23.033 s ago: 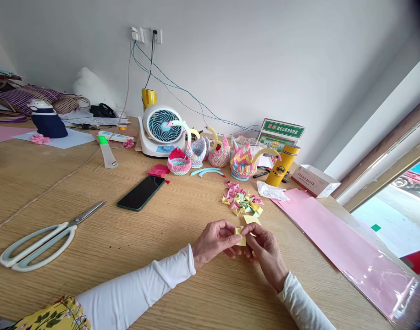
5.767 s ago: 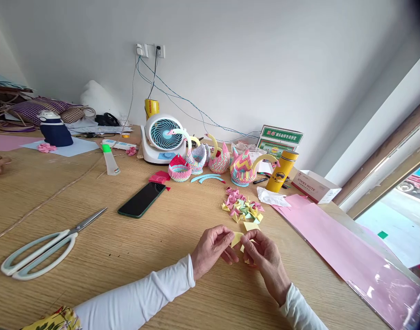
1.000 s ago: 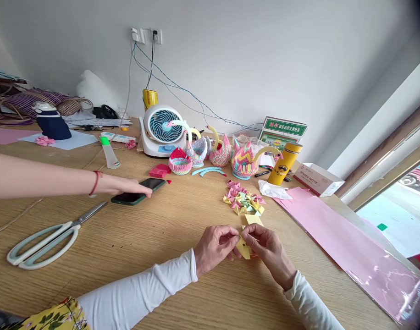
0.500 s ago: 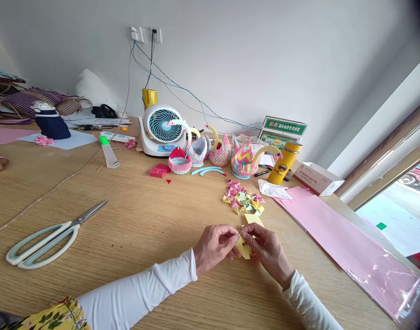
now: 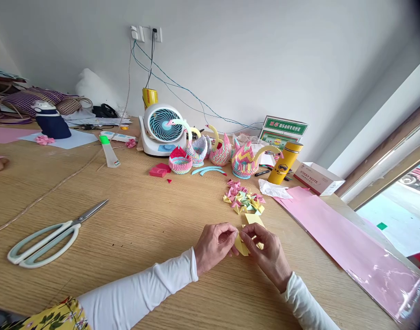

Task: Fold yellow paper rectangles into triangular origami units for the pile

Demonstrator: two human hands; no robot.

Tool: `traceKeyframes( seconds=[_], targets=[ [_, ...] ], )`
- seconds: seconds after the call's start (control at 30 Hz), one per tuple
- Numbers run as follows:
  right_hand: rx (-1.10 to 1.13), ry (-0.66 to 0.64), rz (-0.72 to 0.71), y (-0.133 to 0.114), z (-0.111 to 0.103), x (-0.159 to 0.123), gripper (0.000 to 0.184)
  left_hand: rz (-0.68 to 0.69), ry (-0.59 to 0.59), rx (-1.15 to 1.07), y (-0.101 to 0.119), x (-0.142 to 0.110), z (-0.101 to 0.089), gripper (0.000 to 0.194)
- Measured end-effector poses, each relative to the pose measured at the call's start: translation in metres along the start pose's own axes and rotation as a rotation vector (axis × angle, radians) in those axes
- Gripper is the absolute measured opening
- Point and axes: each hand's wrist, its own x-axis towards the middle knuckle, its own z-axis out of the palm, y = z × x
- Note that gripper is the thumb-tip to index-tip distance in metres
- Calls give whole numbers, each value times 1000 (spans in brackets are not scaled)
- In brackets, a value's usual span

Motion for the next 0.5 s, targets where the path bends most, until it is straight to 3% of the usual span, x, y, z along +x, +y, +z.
traceKeyframes(
  seconds=[0.13, 0.5],
  targets=[
    [-60, 19, -80, -4, 1, 0, 17, 24, -7, 85, -1, 0, -1, 31],
    [-206, 74, -222, 2, 4, 0, 11, -9, 21, 43, -8, 3, 2, 30]
  ],
)
